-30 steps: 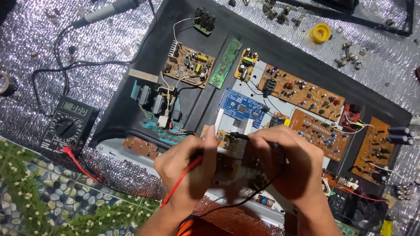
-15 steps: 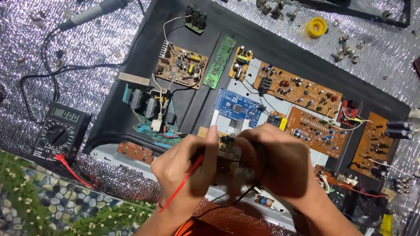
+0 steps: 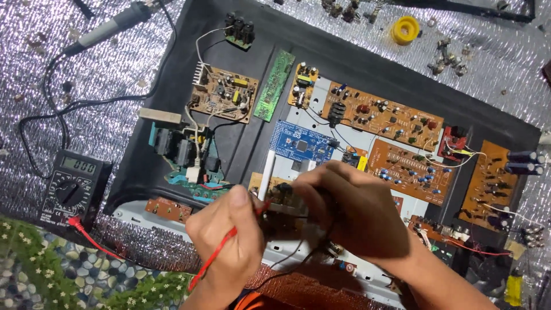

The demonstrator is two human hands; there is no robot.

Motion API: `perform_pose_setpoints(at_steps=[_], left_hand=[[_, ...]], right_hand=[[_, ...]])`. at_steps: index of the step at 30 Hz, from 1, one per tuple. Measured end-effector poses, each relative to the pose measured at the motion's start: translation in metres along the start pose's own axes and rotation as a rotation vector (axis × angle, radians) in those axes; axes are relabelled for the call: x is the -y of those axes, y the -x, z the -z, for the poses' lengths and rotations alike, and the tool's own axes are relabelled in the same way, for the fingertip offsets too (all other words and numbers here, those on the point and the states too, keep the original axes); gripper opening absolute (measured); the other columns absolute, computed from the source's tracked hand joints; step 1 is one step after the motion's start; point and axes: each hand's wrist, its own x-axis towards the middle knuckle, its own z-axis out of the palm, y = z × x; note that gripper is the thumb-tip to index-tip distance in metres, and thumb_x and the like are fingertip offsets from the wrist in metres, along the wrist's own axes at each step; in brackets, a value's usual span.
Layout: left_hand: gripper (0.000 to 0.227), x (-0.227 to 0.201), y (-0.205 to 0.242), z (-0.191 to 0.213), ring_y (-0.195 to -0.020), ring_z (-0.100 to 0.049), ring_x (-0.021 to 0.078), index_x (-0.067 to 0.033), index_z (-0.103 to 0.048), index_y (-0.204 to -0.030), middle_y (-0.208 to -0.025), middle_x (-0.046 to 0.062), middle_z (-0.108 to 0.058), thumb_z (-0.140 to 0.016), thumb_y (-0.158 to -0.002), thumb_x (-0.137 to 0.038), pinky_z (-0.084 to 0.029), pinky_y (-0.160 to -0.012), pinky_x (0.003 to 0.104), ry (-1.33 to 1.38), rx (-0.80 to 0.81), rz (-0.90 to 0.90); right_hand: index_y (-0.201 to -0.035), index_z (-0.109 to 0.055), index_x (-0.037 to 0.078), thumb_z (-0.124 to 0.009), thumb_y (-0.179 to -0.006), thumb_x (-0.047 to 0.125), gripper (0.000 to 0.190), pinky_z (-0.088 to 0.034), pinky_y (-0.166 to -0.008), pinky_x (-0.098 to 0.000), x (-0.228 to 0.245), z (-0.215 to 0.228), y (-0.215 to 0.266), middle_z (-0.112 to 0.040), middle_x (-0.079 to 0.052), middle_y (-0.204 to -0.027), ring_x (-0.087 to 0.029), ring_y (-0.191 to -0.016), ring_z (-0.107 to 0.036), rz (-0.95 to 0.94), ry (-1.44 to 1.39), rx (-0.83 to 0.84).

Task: The person uses a multimeter to test various points on a circuit board. They hold the red and black probes in their hands and touch them to different components on the board while observing the multimeter display.

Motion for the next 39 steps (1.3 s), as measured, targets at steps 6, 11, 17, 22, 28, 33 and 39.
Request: perform_pose_setpoints(at_steps=[6,11,17,22,28,33,39], left_hand=[[0.048,-0.006,0.000,-0.013,-0.041,-0.043,0.0168,-0.0050,-0.061,-0.074,-0.056,0.004,-0.048,-0.032,-0.110,-0.019,-0.028,-0.043,0.035,-0.100,-0.084,-0.013],[0.036,-0.006,0.000,-0.012,-0.043,-0.029,0.0137,-0.0077,-0.049,-0.069,-0.050,0.001,-0.037,-0.056,-0.102,-0.020,-0.024,-0.041,0.032,-0.100,-0.076,0.052],[0.042,-0.005,0.009,-0.009,-0.044,-0.025,0.0181,-0.0078,-0.054,-0.066,-0.051,0.005,-0.031,-0.049,-0.105,-0.023,-0.021,-0.047,0.036,-0.205,-0.114,0.085],[0.045,-0.011,0.006,-0.005,-0.046,-0.031,0.0103,-0.0095,-0.048,-0.058,-0.050,-0.002,-0.048,-0.077,-0.093,-0.016,-0.029,-0.050,0.027,-0.175,-0.148,0.085],[0.046,0.001,0.016,-0.008,-0.048,-0.022,0.0176,-0.0059,-0.061,-0.062,-0.048,0.009,-0.039,-0.058,-0.104,-0.022,-0.018,-0.050,0.036,-0.279,-0.180,0.122],[0.049,-0.005,0.010,-0.012,-0.046,-0.017,0.0196,-0.0088,-0.046,-0.059,-0.049,0.008,-0.030,-0.061,-0.104,-0.015,-0.014,-0.049,0.041,-0.336,-0.084,0.008],[0.044,-0.007,0.005,-0.017,-0.046,-0.021,0.0156,-0.0058,-0.051,-0.063,-0.050,0.005,-0.033,-0.061,-0.106,-0.013,-0.018,-0.046,0.035,-0.319,-0.038,-0.041]], right_hand=[[-0.103,-0.066,0.006,-0.055,-0.103,0.015,0.014,-0.056,-0.062,-0.0363,-0.003,0.002,-0.001,-0.071,-0.008,-0.092,-0.023,-0.073,-0.072,0.028,0.003,-0.013],[-0.106,-0.066,0.006,-0.057,-0.102,0.016,0.014,-0.051,-0.056,-0.0373,-0.011,0.005,0.003,-0.070,-0.010,-0.091,-0.024,-0.070,-0.069,0.010,-0.002,0.003],[-0.108,-0.065,0.005,-0.059,-0.102,0.019,0.017,-0.054,-0.055,-0.0375,-0.013,0.008,0.002,-0.071,-0.013,-0.093,-0.026,-0.070,-0.070,0.017,-0.014,0.031],[-0.104,-0.062,0.001,-0.056,-0.103,0.016,0.016,-0.053,-0.057,-0.0389,-0.013,0.004,0.004,-0.070,-0.015,-0.091,-0.028,-0.070,-0.066,0.052,-0.050,0.012],[-0.097,-0.058,0.003,-0.046,-0.107,0.022,0.025,-0.047,-0.056,-0.0396,-0.012,0.006,0.004,-0.062,-0.011,-0.083,-0.029,-0.067,-0.061,0.060,-0.046,0.014],[-0.101,-0.057,0.001,-0.055,-0.105,0.012,0.012,-0.052,-0.065,-0.0420,-0.012,0.002,0.004,-0.063,-0.013,-0.085,-0.030,-0.071,-0.063,0.114,-0.101,-0.011],[-0.107,-0.065,0.000,-0.067,-0.101,0.013,0.014,-0.053,-0.069,-0.0437,-0.018,-0.011,0.011,-0.061,-0.010,-0.088,-0.031,-0.077,-0.063,0.076,-0.044,0.042]])
